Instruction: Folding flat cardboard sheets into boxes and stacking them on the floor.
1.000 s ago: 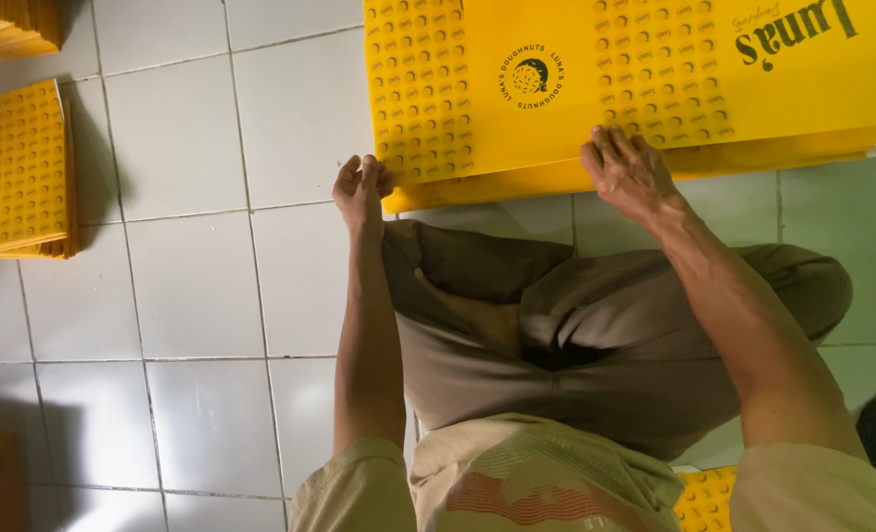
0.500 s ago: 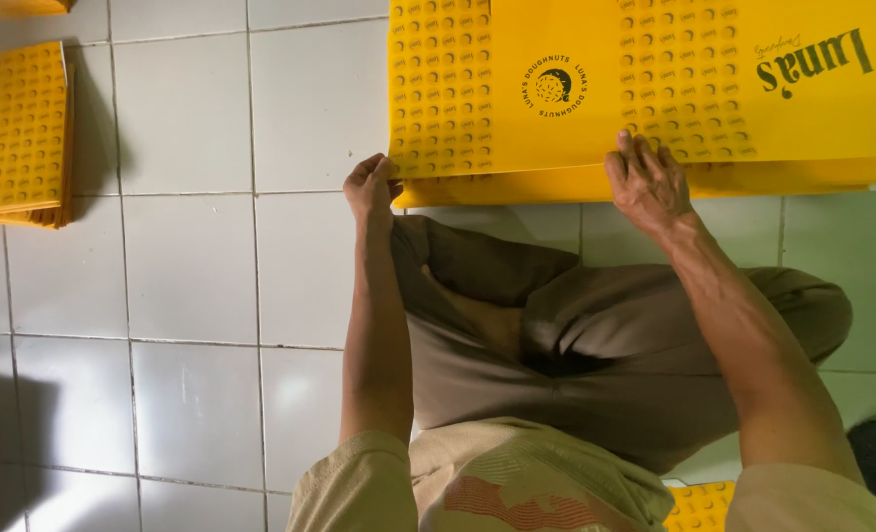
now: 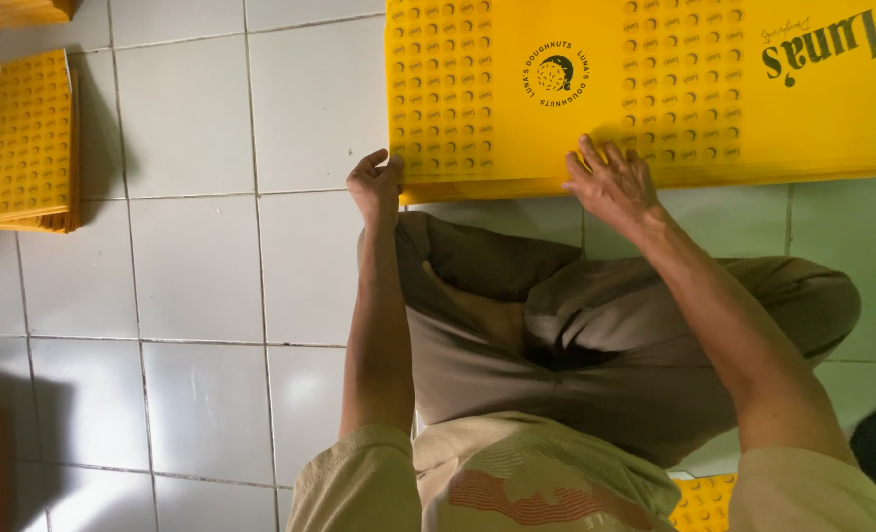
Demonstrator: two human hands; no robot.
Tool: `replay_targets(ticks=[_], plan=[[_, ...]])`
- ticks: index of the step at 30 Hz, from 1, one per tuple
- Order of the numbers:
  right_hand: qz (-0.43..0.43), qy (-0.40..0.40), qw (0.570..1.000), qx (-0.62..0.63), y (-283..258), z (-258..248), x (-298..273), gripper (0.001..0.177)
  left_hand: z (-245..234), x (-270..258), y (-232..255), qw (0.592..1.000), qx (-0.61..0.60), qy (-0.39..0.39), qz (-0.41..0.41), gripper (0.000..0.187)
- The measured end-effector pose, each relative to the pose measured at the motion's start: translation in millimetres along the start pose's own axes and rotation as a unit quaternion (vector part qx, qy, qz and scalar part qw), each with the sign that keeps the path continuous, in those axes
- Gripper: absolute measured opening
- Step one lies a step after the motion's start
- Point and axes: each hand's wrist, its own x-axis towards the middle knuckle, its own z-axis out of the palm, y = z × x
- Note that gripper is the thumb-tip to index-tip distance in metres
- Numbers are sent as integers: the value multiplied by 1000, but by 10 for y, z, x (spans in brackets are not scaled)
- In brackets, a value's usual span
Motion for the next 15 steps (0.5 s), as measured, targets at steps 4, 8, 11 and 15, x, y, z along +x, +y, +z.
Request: replay_targets(ticks=[4, 8, 11, 15], plan=[[55, -42, 993, 98, -176, -73, 388, 42, 84, 1, 101, 999, 20, -14, 32, 39], [76, -101, 978, 165, -394, 154, 644, 44, 85, 19, 6, 997, 44, -20, 55, 32], [36, -113, 982, 146, -432, 253, 769, 39, 52, -71, 128, 997, 58, -23, 50, 31], [-3, -138, 984, 115, -506, 209, 980, 38, 60, -49, 93, 997, 61, -18, 50, 29]])
